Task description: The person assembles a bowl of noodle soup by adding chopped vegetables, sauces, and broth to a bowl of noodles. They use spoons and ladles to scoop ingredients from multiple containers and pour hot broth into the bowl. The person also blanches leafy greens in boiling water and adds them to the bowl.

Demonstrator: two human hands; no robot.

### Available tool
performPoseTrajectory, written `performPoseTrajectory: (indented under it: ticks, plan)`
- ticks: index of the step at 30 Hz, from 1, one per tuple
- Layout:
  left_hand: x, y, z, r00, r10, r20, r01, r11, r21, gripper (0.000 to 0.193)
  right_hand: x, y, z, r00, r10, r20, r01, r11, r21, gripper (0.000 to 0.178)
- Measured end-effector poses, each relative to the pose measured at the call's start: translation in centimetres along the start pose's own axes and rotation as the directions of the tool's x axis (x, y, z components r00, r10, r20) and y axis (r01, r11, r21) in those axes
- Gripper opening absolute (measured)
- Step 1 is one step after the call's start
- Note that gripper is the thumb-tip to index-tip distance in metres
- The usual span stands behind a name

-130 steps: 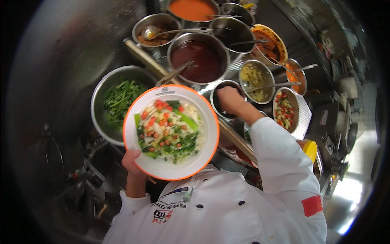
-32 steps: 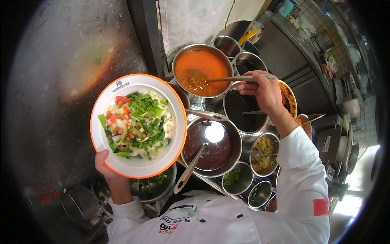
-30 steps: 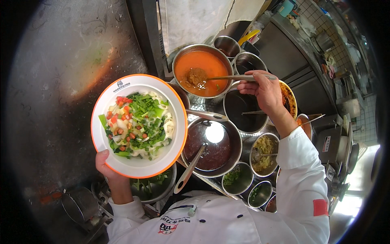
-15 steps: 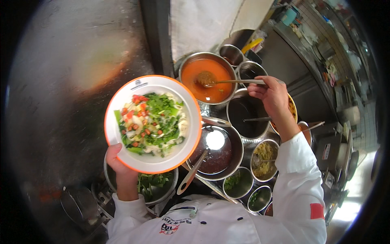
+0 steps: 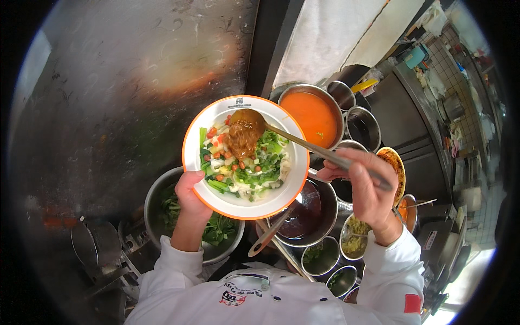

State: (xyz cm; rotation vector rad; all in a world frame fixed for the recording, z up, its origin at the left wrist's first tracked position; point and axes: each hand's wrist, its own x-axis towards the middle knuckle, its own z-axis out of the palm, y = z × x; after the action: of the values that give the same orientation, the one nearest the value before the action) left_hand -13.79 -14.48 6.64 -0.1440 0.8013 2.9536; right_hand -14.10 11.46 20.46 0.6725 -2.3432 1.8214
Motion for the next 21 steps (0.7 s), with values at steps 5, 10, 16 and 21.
performPoseTrajectory:
  ticks: [5, 10, 16, 21]
  plan:
    - [0.2, -0.1, -0.6, 1.000, -0.013, 0.001, 0.013, 1.000, 0.004, 0.066, -0.2, 0.6, -0.5, 0.890, -0.351, 0.290, 0.446, 0.802, -0.397, 0.030]
    - [0.2, -0.1, -0.5, 1.000, -0.013, 0.010, 0.013, 1.000, -0.008, 0.067, -1.0, 0.2, -0.5, 0.804, -0.400, 0.439, 0.585, 0.663, -0.467, 0.033]
    - [0.2, 0.0, -0.4, 1.000, 0.003, 0.002, -0.003, 1.000, 0.015, 0.068, -1.0, -0.5, -0.5, 0.978, -0.125, -0.167, 0.091, 0.976, -0.199, 0.028]
    - [0.0, -0.4, -0.8, 0.999, 0.031, 0.016, -0.031, 1.000, -0.001, 0.068, 0.2, 1.0, -4.4, 0.724, 0.518, -0.455, -0.246, 0.810, 0.532, 0.031]
